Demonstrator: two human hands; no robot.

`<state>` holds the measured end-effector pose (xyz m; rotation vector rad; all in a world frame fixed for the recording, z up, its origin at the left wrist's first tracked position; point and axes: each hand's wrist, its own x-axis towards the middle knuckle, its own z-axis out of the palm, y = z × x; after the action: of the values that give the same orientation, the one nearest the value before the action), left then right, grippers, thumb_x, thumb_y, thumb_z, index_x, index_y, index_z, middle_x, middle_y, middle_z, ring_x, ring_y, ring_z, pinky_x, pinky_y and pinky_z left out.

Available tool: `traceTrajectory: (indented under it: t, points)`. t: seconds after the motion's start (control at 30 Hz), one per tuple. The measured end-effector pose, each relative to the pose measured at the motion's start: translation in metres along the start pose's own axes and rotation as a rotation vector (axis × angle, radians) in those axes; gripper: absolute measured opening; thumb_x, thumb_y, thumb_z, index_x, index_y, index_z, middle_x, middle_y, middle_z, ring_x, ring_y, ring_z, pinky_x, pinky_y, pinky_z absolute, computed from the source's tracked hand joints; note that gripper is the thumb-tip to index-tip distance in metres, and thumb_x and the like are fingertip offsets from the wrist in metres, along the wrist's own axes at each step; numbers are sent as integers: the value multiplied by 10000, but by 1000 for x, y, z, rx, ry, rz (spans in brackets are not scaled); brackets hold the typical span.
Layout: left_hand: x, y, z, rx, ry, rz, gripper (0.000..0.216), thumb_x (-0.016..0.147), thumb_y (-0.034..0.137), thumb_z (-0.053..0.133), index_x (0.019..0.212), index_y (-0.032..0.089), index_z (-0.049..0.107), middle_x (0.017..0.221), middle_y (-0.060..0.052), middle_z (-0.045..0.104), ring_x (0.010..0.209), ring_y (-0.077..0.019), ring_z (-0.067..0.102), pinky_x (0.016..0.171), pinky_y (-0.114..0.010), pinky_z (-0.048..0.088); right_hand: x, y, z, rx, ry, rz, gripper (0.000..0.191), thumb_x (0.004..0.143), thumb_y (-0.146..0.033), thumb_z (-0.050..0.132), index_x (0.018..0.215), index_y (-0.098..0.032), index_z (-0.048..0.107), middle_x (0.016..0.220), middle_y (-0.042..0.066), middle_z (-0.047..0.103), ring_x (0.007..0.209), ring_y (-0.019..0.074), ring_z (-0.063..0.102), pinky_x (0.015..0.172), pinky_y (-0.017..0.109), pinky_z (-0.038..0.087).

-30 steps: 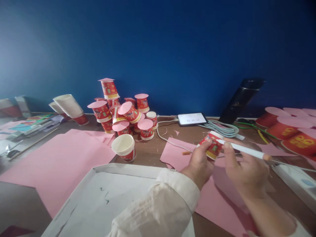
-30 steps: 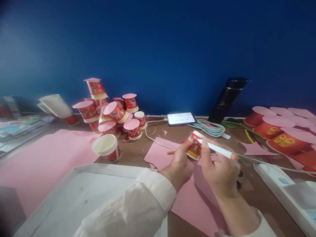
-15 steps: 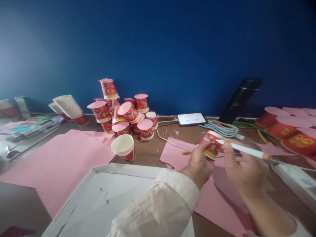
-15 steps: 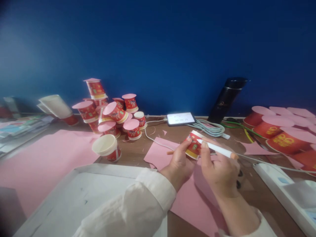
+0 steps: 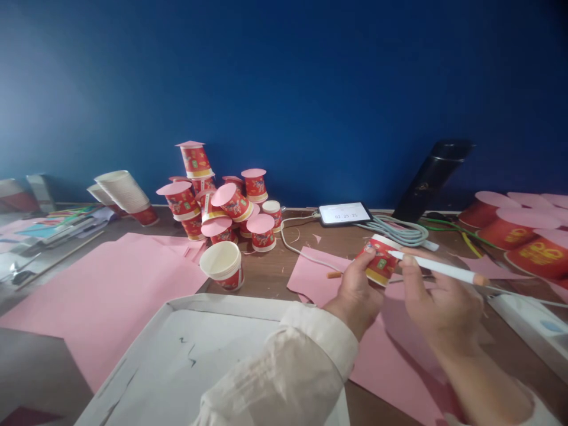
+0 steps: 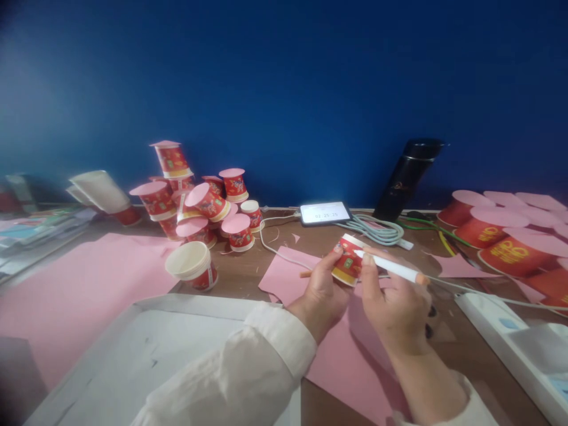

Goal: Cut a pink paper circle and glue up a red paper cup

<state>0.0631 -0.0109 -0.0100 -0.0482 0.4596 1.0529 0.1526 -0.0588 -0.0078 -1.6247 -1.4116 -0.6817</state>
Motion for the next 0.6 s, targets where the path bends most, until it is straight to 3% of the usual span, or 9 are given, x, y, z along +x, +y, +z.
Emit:
traceTrajectory:
  t: [0.33,0.6]
  points:
    - [3,0,0,-13,26,11,79,865,157,733,942,142,736,981,-112,779,841,-184,753,863,-271,592,1,1,0,37,17,-19,256,1007,-341,575,1077,-217,788,1041,99,834,993,257,771,888,364,563]
    - [2,1,0,-27,51,6,55,863,154,735,916,139,733,965,-116,780,837,-187,754,851,-266,591,1,5,3,15,50,-68,258,995,-339,594,1059,-194,798,1012,122,835,953,278,776,861,389,582]
